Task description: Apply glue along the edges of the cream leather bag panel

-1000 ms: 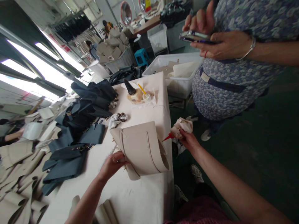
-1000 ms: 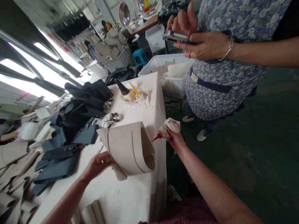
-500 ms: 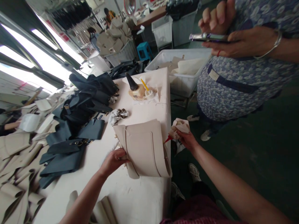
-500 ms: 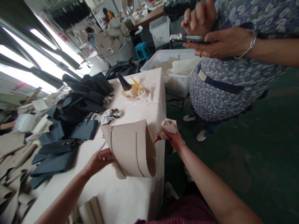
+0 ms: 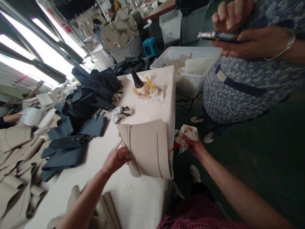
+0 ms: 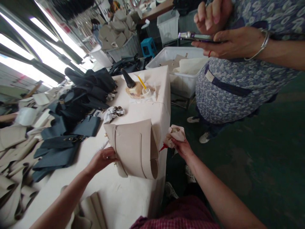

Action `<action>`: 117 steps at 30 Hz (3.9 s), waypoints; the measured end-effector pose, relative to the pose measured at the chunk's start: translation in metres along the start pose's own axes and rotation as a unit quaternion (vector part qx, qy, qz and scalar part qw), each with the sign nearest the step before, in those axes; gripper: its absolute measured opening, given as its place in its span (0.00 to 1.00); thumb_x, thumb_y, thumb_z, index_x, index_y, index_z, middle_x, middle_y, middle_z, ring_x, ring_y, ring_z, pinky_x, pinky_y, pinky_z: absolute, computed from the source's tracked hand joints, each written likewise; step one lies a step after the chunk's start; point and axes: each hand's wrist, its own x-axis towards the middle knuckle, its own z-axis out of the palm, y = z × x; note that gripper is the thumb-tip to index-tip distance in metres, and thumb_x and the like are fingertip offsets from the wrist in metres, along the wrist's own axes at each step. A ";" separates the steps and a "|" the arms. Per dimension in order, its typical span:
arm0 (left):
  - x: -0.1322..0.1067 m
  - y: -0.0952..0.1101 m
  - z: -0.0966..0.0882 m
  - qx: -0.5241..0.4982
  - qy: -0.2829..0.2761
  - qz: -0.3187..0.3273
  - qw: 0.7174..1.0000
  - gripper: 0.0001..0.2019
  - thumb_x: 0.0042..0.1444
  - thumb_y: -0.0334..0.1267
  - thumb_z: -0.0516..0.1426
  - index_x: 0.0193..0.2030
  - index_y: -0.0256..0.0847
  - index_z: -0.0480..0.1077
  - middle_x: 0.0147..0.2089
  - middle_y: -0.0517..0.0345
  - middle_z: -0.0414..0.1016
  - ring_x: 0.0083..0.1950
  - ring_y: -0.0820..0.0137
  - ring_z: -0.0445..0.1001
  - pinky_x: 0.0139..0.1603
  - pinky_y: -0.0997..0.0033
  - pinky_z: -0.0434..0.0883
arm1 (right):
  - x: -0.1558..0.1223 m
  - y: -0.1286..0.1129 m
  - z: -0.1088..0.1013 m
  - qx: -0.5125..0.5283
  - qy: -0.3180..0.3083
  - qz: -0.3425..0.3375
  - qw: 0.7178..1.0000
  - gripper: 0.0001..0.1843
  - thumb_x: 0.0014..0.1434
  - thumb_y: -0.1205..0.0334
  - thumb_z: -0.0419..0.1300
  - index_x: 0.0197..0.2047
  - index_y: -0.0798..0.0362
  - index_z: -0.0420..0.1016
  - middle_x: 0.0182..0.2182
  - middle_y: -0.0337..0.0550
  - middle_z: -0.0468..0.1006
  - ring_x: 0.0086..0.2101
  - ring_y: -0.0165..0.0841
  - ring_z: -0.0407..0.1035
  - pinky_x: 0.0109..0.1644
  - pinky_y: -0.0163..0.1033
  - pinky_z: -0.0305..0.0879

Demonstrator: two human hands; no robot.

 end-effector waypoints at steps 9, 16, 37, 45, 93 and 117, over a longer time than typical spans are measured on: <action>-0.003 -0.005 0.003 0.023 0.002 0.031 0.999 0.21 0.55 0.43 0.60 0.19 0.39 0.55 0.23 0.66 0.58 0.26 0.75 0.57 0.27 0.74 0.56 | 0.000 0.009 -0.005 0.018 0.006 -0.002 1.000 0.32 0.33 0.67 0.76 0.44 0.47 0.75 0.38 0.38 0.82 0.39 0.36 0.76 0.47 0.41 0.74; -0.004 -0.005 0.006 0.040 0.007 0.060 0.997 0.21 0.56 0.44 0.59 0.19 0.40 0.54 0.23 0.66 0.58 0.25 0.75 0.58 0.26 0.73 0.57 | 0.017 0.006 0.006 0.013 -0.002 -0.019 1.000 0.31 0.34 0.65 0.76 0.44 0.47 0.75 0.37 0.37 0.82 0.38 0.35 0.76 0.46 0.42 0.74; -0.041 0.025 0.031 0.120 0.090 0.133 0.980 0.12 0.60 0.35 0.55 0.25 0.42 0.71 0.24 0.57 0.70 0.32 0.67 0.70 0.33 0.68 0.68 | -0.048 0.012 -0.004 0.051 0.055 0.050 0.996 0.28 0.30 0.69 0.77 0.39 0.49 0.77 0.34 0.38 0.83 0.34 0.33 0.77 0.40 0.37 0.76; -0.054 0.026 0.046 0.158 0.124 0.135 0.970 0.11 0.60 0.33 0.55 0.26 0.42 0.73 0.24 0.56 0.70 0.31 0.66 0.70 0.33 0.69 0.68 | -0.066 0.017 -0.006 0.063 0.062 0.081 0.993 0.29 0.31 0.69 0.77 0.40 0.50 0.77 0.34 0.39 0.83 0.35 0.36 0.77 0.42 0.41 0.76; -0.055 0.028 0.050 0.182 0.116 0.147 0.965 0.11 0.60 0.33 0.56 0.25 0.41 0.66 0.24 0.58 0.68 0.31 0.67 0.68 0.33 0.69 0.67 | -0.049 0.006 -0.014 0.108 0.079 0.025 0.991 0.29 0.34 0.66 0.76 0.42 0.47 0.76 0.38 0.35 0.82 0.40 0.35 0.76 0.45 0.39 0.75; -0.048 0.023 0.041 0.168 0.124 0.112 0.971 0.14 0.59 0.38 0.57 0.22 0.41 0.64 0.25 0.57 0.70 0.30 0.67 0.70 0.30 0.70 0.68 | -0.075 0.010 -0.035 0.122 0.069 0.075 0.987 0.27 0.38 0.58 0.76 0.43 0.45 0.75 0.40 0.38 0.82 0.40 0.35 0.77 0.44 0.38 0.76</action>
